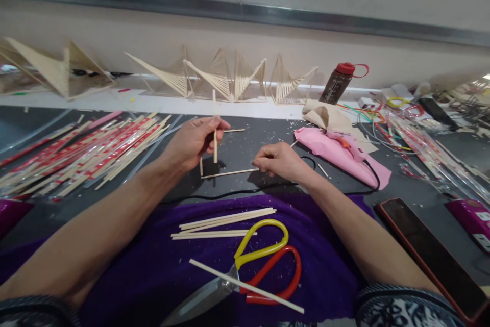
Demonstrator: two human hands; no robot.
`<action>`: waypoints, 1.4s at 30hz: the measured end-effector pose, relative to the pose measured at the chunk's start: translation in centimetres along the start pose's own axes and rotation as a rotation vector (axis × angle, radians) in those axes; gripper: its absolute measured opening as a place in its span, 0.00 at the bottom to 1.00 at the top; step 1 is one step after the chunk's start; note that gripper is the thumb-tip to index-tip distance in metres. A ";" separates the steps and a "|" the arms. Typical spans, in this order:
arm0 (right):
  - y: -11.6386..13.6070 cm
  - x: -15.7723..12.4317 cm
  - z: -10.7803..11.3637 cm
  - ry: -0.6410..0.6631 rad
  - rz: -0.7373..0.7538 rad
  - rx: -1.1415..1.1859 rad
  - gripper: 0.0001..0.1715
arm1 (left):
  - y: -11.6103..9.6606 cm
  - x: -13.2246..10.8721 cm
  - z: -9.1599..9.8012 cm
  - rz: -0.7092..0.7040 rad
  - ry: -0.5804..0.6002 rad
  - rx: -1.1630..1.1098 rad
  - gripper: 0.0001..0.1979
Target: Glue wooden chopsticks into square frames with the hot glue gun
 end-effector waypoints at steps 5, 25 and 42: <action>0.4 -0.5 -1.2 -0.027 0.279 -0.537 0.14 | 1.7 -0.6 -1.8 0.105 0.203 0.419 0.15; -0.1 -0.2 -1.2 -0.048 0.060 -0.121 0.07 | 2.9 -2.2 -5.0 -0.139 0.428 1.348 0.09; -4.5 0.3 0.4 -0.096 -0.261 0.502 0.07 | 0.5 -4.3 -7.5 -0.515 0.336 1.479 0.13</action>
Point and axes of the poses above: each hand's wrist, its own x-axis towards the middle knuckle, its own z-axis out of the back of the hand, y = z × x, the point moved 10 cm from there along x, towards the middle knuckle, and after that the axes turned 11 degrees about -x, right-handed, at the moved point
